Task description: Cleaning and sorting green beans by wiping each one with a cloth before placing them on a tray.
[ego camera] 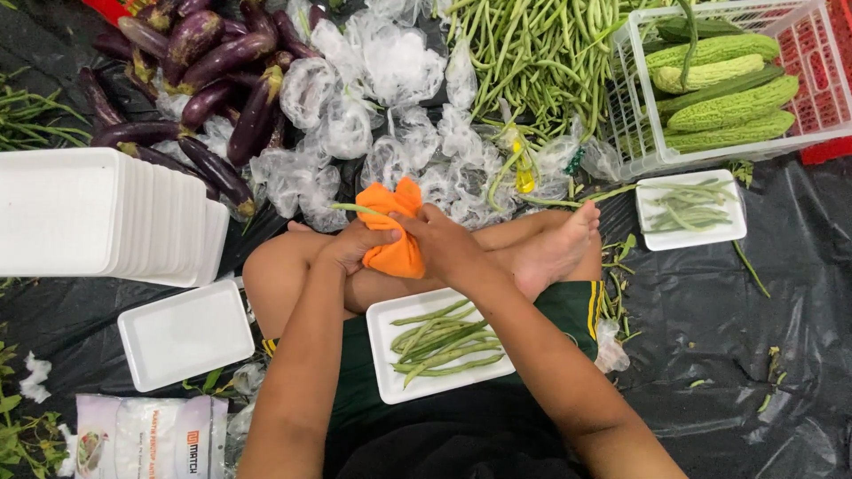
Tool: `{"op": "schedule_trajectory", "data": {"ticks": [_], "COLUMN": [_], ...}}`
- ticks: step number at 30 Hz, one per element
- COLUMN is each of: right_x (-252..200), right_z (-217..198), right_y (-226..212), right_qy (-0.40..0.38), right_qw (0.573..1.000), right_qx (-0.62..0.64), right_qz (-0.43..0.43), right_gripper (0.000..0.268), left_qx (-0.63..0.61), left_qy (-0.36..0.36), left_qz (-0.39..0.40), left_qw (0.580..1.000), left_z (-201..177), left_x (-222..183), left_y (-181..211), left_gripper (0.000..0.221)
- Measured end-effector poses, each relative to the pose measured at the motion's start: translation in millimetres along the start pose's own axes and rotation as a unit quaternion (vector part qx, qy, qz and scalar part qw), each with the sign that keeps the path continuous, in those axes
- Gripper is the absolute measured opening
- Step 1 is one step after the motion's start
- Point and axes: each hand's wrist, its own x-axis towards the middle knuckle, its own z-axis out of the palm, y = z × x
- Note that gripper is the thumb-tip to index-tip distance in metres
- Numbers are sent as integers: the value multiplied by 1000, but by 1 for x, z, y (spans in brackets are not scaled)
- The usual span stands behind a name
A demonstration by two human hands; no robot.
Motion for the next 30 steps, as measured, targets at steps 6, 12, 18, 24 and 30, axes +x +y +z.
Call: {"op": "schedule_trajectory", "data": {"ticks": [6,12,18,24,30], "right_x": [-4,-15,-30,-52,-71], "right_z": [33,14,-14,-29,-70], "right_y": [31,22,14,21,14], "right_qy": [103,108,107,79,-7], "right_qw": [987,981,984,983,971], "right_qx": [117,159,142,161,185], "right_qz": [-39,-28,-4,41,152], "right_gripper": [28,24,18,26,33], "left_qx": [-20,-40,-83,-84,-166], "left_qy": [4,28,61,52,67], "left_qz": [58,85,94,101,107], "left_qw": [998,995,990,990,978], "left_z": [-23,-8,1,-2,-29], "left_x": [14,5,-2,7,19], "left_y": [-19,-17,-12,-11,-14], "left_gripper": [78,79,79,78,57]}}
